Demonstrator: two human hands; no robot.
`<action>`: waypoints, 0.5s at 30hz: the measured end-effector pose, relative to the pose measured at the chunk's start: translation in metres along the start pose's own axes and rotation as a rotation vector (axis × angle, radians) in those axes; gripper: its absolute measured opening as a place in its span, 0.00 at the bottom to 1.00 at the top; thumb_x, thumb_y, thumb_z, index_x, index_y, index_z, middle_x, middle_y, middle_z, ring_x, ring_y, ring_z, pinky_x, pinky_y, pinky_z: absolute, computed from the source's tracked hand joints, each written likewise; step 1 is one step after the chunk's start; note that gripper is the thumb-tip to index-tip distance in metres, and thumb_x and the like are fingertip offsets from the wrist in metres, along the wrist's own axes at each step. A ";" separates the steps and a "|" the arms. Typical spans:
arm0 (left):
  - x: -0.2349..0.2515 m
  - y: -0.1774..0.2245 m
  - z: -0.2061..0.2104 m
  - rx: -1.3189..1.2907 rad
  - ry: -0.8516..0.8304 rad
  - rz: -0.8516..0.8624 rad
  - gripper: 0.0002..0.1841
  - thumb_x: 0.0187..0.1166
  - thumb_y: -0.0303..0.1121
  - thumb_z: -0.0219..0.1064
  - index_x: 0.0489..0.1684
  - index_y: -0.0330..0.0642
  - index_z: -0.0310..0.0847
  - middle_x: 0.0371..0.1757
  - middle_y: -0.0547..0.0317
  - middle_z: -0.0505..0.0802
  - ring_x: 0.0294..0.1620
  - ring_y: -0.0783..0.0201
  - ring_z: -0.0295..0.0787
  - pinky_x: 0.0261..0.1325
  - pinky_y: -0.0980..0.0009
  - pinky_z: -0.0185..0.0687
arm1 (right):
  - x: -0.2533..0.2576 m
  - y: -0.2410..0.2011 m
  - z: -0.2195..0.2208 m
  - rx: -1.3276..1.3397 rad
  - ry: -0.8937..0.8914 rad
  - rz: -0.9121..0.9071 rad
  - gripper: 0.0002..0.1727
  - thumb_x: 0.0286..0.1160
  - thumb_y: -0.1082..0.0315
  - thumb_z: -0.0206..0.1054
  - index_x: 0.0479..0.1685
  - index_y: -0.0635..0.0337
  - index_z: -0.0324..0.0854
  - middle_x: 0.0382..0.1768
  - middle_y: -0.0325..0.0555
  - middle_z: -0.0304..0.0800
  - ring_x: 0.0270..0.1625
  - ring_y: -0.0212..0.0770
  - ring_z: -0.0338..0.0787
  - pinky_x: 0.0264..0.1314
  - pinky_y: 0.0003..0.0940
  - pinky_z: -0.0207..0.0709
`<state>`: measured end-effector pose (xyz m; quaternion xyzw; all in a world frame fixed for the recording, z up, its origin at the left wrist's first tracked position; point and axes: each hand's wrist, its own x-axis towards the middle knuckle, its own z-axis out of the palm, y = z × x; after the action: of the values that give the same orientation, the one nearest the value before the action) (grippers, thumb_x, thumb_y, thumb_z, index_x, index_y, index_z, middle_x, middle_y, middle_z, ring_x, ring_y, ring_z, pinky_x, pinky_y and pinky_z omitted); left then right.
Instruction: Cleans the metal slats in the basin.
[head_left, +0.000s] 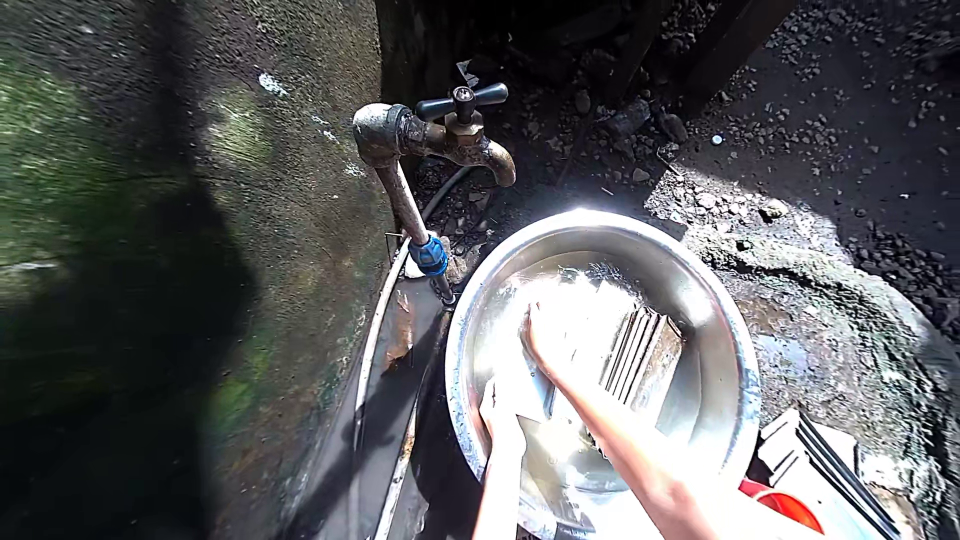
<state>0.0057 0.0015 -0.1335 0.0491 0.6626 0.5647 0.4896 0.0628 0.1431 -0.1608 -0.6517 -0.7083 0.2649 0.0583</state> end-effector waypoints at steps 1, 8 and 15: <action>0.000 0.000 0.000 0.008 0.004 0.000 0.19 0.91 0.23 0.45 0.72 0.21 0.71 0.67 0.35 0.84 0.65 0.61 0.82 0.72 0.66 0.76 | -0.009 -0.006 0.002 -0.005 -0.031 -0.006 0.23 0.85 0.70 0.52 0.75 0.70 0.77 0.76 0.66 0.77 0.76 0.61 0.80 0.79 0.52 0.71; 0.002 -0.005 0.003 0.210 0.083 0.050 0.14 0.89 0.25 0.56 0.60 0.22 0.81 0.57 0.36 0.89 0.59 0.58 0.85 0.69 0.64 0.76 | -0.058 -0.020 -0.020 0.013 -0.285 -0.088 0.20 0.84 0.71 0.54 0.69 0.68 0.81 0.72 0.61 0.81 0.76 0.57 0.80 0.80 0.49 0.70; 0.001 -0.008 0.001 0.239 0.066 0.056 0.15 0.89 0.23 0.53 0.63 0.23 0.80 0.58 0.37 0.89 0.60 0.58 0.85 0.69 0.65 0.76 | 0.015 0.005 -0.013 0.077 -0.002 -0.048 0.30 0.81 0.73 0.54 0.85 0.70 0.65 0.82 0.66 0.71 0.87 0.60 0.67 0.89 0.52 0.56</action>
<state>0.0095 0.0000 -0.1405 0.1070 0.7392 0.4964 0.4425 0.0709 0.1615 -0.1564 -0.6315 -0.7131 0.2910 0.0890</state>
